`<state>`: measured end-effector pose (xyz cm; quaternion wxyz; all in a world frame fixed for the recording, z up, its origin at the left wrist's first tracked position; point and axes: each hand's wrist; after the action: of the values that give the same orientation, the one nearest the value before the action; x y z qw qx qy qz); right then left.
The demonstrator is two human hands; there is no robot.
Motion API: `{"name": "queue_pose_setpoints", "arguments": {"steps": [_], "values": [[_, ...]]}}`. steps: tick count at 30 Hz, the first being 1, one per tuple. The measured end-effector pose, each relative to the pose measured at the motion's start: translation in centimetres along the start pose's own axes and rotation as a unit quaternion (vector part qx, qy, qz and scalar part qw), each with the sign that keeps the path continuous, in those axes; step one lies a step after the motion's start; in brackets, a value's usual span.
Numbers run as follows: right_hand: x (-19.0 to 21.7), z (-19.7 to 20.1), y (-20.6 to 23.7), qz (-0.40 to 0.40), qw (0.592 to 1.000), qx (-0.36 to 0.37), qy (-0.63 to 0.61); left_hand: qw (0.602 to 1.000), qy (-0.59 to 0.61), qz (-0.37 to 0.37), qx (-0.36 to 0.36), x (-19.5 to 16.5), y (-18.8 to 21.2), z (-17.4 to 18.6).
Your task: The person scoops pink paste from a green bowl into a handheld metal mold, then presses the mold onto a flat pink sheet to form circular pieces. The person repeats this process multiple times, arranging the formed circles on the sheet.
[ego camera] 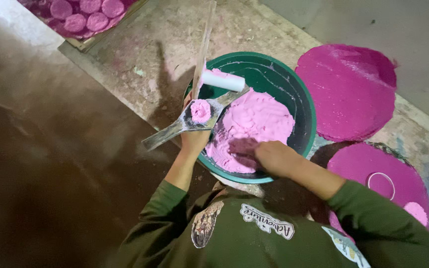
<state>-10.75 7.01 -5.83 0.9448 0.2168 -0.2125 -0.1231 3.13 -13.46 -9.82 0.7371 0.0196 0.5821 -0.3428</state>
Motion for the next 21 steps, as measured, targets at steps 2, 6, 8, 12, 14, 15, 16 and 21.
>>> {"name": "queue_pose_setpoints", "arguments": {"steps": [2, 6, 8, 12, 14, 15, 16, 21], "values": [[0.0, 2.0, 3.1, -0.015, 0.993, -0.038, -0.113, 0.995, -0.076, -0.056, -0.002, -0.2, -0.6, 0.6], [-1.4, 7.5, 10.0, 0.163, 0.905, -0.119, -0.374, 0.937, -0.257, -0.236, -0.004, -1.5, -1.0, 1.5], [-1.5, 9.7, 11.6, 0.079, 0.904, -0.091, -0.409, 0.931, -0.265, -0.245, 0.056, -3.1, -0.3, 1.2], [-0.6, 13.5, 12.8, -0.095, 0.975, -0.103, -0.172, 0.908, -0.285, -0.249, 0.178, -6.7, 1.1, 0.1], [0.6, 14.1, 12.7, -0.114, 0.986, -0.118, -0.038, 0.896, -0.316, -0.189, 0.249, -7.7, 1.1, -0.7], [1.3, 14.2, 12.3, -0.123, 0.984, -0.123, 0.029, 0.889, -0.326, -0.112, 0.3, -7.9, 1.1, -1.4], [2.2, 13.6, 11.4, -0.096, 0.987, -0.121, 0.052, 0.873, -0.336, -0.033, 0.352, -7.9, 1.2, -1.9], [6.0, 8.5, 8.7, 0.083, 0.952, -0.205, 0.212, 0.932, -0.186, -0.22, 0.221, -5.9, 3.2, -3.8]]}}
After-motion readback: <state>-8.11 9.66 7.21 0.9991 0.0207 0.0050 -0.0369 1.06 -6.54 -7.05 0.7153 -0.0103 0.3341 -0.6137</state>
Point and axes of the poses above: each hand's wrist, its own y-axis away from the middle knuckle, its own z-axis out of the back of the hand, x = y × z, and after that the axes turned 13 degrees about -y, right-handed
